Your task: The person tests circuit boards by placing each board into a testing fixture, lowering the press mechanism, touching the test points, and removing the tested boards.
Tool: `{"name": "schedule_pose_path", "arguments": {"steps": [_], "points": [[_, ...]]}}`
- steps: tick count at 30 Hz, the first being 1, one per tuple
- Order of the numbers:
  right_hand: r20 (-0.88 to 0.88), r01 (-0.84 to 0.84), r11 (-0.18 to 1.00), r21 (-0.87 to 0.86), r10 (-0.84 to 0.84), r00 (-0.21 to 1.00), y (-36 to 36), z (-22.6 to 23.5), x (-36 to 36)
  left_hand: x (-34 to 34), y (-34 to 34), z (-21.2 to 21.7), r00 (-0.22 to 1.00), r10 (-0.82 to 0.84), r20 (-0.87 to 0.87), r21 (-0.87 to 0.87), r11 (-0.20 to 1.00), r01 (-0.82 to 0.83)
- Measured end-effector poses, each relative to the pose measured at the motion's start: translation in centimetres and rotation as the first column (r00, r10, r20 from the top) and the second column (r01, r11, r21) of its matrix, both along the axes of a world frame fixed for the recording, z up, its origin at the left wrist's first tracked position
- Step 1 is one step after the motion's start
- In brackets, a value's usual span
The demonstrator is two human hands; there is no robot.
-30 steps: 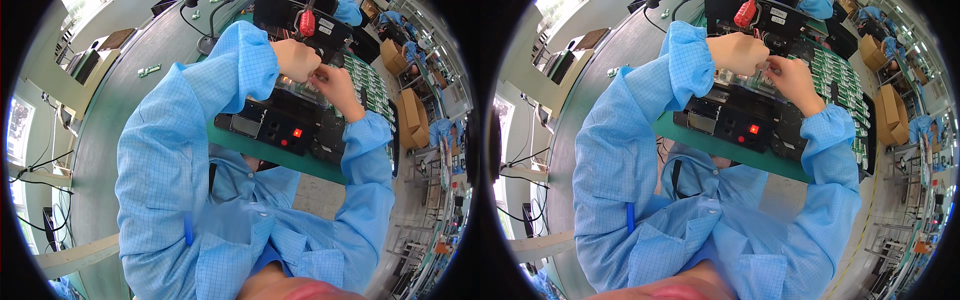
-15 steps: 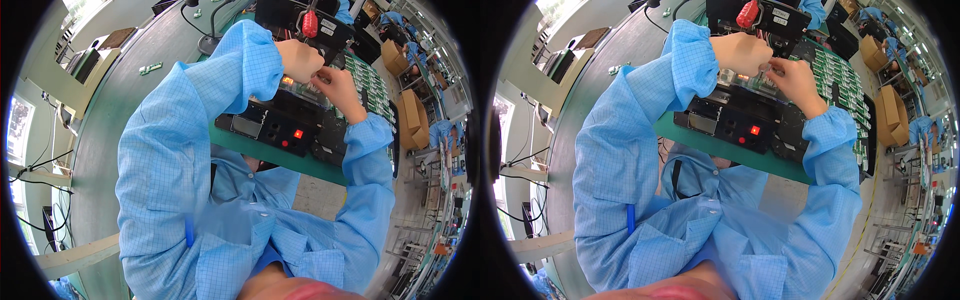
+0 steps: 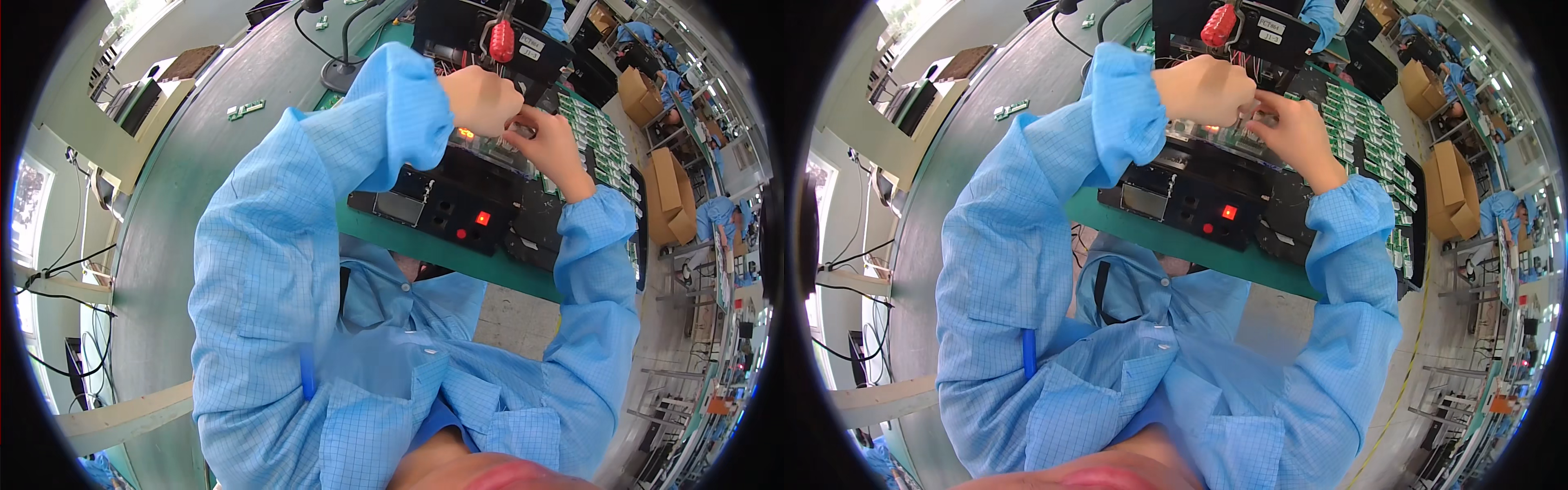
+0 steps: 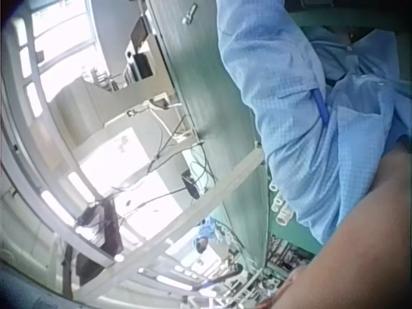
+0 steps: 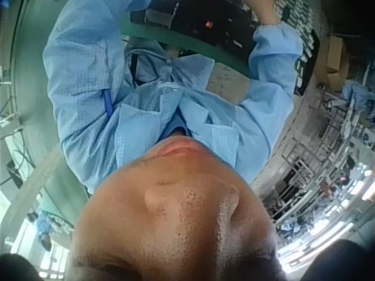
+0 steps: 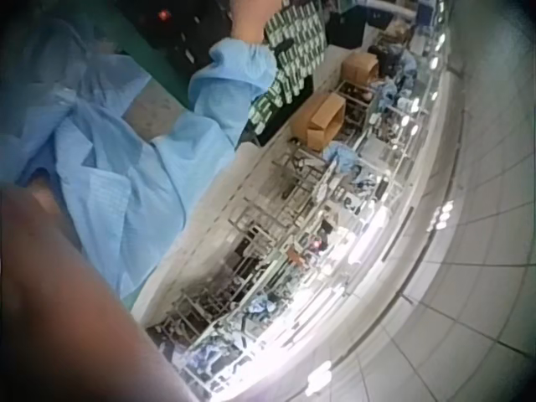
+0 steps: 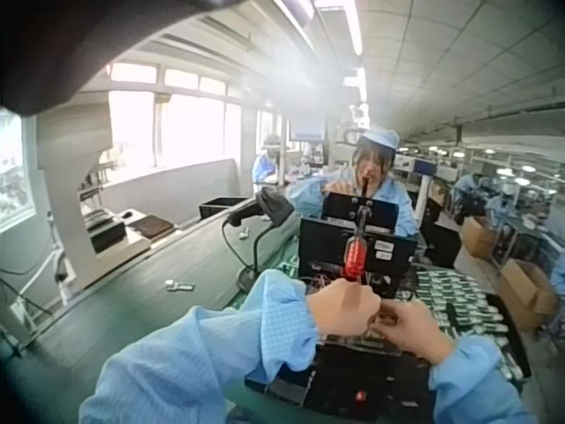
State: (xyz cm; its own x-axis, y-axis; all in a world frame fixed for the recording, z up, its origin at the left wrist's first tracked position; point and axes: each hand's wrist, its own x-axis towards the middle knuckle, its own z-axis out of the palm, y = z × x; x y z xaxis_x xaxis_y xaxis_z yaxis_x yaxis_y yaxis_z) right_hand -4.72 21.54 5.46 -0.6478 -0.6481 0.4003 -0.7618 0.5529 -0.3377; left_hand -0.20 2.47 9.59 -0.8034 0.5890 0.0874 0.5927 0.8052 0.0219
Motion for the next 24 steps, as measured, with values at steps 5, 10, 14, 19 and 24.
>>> {"name": "schedule_pose_path", "arguments": {"steps": [5,10,14,19,24], "points": [[0.069,0.021,0.914,-0.406,0.008,0.998,0.7,2.5,0.0,3.5,2.6,-4.5,0.92,0.206,-0.335,0.352,0.933,-0.081],[0.009,-0.051,0.995,-0.085,0.052,0.999,-0.9,3.8,0.0,4.4,4.8,-8.0,0.891,0.315,-0.327,0.4,0.9,-0.171],[0.243,-0.022,0.968,0.25,-0.041,0.969,-3.4,3.5,-0.4,5.0,5.9,-9.2,0.882,0.378,-0.281,0.448,0.865,-0.228],[0.007,-0.019,0.898,0.439,0.017,1.0,-4.1,4.1,-0.9,5.5,7.3,-9.7,0.842,0.475,-0.255,0.514,0.805,-0.298],[0.073,-0.037,0.917,0.396,0.008,0.997,-4.0,4.4,-1.2,5.3,7.7,-10.0,0.876,0.452,-0.171,0.544,0.784,-0.298]]}}
